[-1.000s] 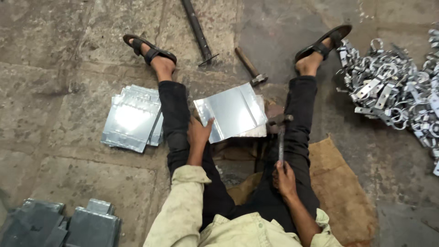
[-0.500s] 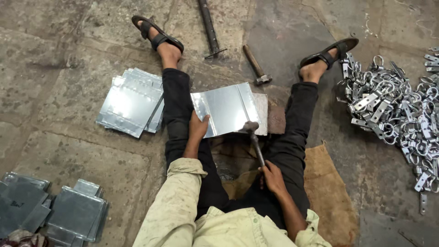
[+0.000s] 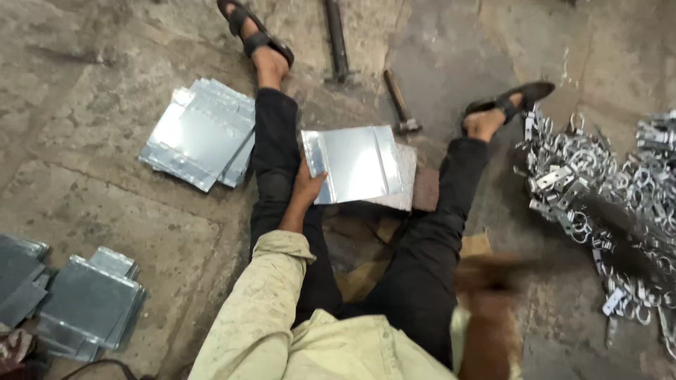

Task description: The person sits on the floor and uses a hammer to strike a metal sheet placed on an anvil block, bending the edges and flattening the surface before setting it aside.

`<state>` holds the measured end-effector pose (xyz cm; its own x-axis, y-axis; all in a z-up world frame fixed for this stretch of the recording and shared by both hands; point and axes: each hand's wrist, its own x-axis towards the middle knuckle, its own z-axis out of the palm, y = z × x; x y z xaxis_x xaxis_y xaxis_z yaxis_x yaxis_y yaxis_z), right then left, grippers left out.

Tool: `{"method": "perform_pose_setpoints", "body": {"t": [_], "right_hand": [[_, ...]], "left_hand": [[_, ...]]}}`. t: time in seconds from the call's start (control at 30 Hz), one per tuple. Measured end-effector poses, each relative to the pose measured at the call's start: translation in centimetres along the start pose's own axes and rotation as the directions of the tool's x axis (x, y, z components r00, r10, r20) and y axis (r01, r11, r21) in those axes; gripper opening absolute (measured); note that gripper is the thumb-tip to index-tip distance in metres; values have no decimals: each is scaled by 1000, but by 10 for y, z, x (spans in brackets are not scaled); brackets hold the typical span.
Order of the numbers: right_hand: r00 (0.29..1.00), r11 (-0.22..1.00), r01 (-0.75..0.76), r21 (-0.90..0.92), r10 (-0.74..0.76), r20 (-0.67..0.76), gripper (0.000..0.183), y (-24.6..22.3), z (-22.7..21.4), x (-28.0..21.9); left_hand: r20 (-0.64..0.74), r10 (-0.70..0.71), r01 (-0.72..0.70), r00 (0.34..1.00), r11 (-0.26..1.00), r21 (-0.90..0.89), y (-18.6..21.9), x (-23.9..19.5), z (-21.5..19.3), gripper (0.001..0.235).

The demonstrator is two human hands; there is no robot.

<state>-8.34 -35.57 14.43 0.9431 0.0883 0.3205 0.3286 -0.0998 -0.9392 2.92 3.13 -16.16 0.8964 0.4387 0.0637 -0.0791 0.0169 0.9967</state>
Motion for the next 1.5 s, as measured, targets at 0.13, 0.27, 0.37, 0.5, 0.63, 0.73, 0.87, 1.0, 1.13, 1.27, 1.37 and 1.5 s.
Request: {"method": "perform_pose_setpoints", "body": {"t": [0.13,0.27,0.37,0.5,0.63,0.73,0.87,1.0,1.13,1.27,1.37,1.5], "right_hand": [[947,844,320,431,-266,-181,32,-5,-32,8],[966,980,193,55,-180,-184,16,112,-3,-20],[960,711,272,-648,-242,138,6,171,33,-46],[649,584,-707,-399,760,-37,26,117,41,-39],[978,832,-190,-521,208,-25,31,17,7,-6],[994,962,95,255,-79,-71,32,-15,-10,22],[968,876,247,414,-211,-133,21,25,-3,6],[993,982,-110,-156,100,-66,22,123,43,-41],[809,767,-481,-424,575,122,31,126,53,-47],[923,833,-346,-432,385,3,31,40,17,-21],[993,816,-104,569,54,104,51,-16,-13,20],[931,744,355,567,-335,-144,59,-15,-10,35]], "left_hand": [[2,-79,79,997,992,95,7,1,1,77],[4,-102,101,995,983,156,6,-2,-1,79],[39,-66,62,997,995,84,5,1,-1,86],[66,171,-177,983,978,108,8,2,-2,93],[33,55,-60,998,983,173,19,-1,1,90],[26,-15,10,1000,984,179,28,-6,2,88],[7,-62,59,998,973,225,46,-7,4,89],[-3,-26,26,1000,964,265,50,-4,6,88],[-3,-128,125,992,958,259,42,13,9,90],[11,-14,10,1000,966,259,32,2,6,89],[0,-117,111,993,949,295,40,3,6,88],[6,81,-80,997,959,274,51,0,6,88]]}}
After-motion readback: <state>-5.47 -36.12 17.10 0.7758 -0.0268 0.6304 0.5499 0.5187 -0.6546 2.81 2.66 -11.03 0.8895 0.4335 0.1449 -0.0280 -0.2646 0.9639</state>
